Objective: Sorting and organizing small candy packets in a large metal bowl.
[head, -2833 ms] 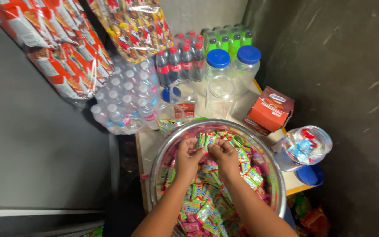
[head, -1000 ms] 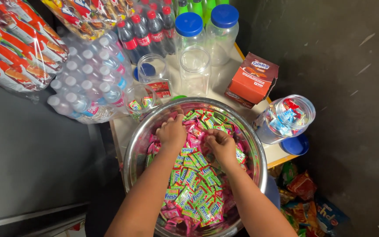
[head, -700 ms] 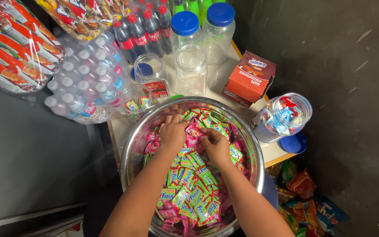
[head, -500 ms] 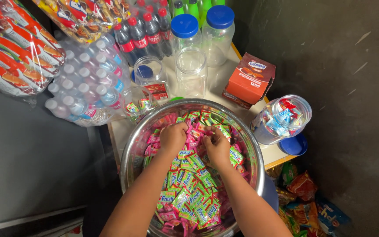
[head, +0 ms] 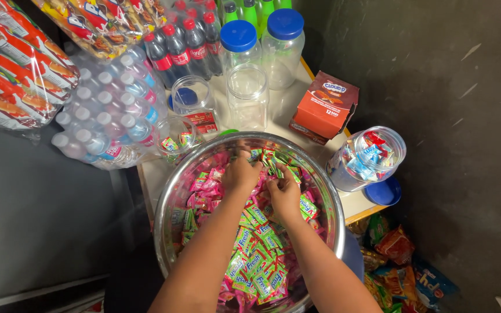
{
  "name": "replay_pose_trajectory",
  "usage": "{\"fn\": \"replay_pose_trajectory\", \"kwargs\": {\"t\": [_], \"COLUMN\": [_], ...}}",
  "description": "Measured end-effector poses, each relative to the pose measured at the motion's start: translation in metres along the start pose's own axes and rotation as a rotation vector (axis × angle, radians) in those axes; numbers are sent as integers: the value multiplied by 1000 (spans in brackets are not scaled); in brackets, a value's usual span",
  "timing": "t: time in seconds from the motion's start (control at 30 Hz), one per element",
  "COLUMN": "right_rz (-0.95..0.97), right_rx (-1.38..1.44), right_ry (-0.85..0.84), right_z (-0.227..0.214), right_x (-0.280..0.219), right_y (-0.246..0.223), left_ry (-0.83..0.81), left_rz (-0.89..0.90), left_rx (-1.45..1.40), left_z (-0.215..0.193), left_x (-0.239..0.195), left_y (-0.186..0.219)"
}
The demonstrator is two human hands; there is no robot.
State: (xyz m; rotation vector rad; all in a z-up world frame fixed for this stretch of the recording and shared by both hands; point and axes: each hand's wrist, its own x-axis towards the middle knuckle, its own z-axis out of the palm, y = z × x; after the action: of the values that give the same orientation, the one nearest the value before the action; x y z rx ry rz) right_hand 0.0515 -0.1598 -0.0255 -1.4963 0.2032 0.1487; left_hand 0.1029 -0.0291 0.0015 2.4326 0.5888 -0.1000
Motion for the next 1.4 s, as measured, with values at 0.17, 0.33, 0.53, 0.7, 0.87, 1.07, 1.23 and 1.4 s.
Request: {"fn": "replay_pose_trajectory", "kwargs": {"t": [0.17,0.33,0.53,0.7,0.87,1.07,1.23,1.4], "right_rz": [35,-8,-133,-410,-248,-224,-210,-273], "right_rx": [-17,26,130,-152,169,267,250,136], "right_ry": [6,-16,24,246,325,306,314,246], "right_z": [0,-2,-1,-17,-22,-24,-23,-17], "right_x": [-1,0,2,16,8,12,9,2], "right_y": [-5,3,6,23,-3,1,-2,-8], "left_ry": [-69,185,83,-50,100,148,220,262], "left_rz": [5,279,397,348,304,334,471,469], "left_rx": [52,70,-262,-509,9,160,12,-387], "left_z": [4,-9,-18,6,9,27,16,-20], "left_x": [-4,-24,-27,-13,-28,-40,-48,-50], "left_y": [-7,-4,3,5,26,30,31,16]}}
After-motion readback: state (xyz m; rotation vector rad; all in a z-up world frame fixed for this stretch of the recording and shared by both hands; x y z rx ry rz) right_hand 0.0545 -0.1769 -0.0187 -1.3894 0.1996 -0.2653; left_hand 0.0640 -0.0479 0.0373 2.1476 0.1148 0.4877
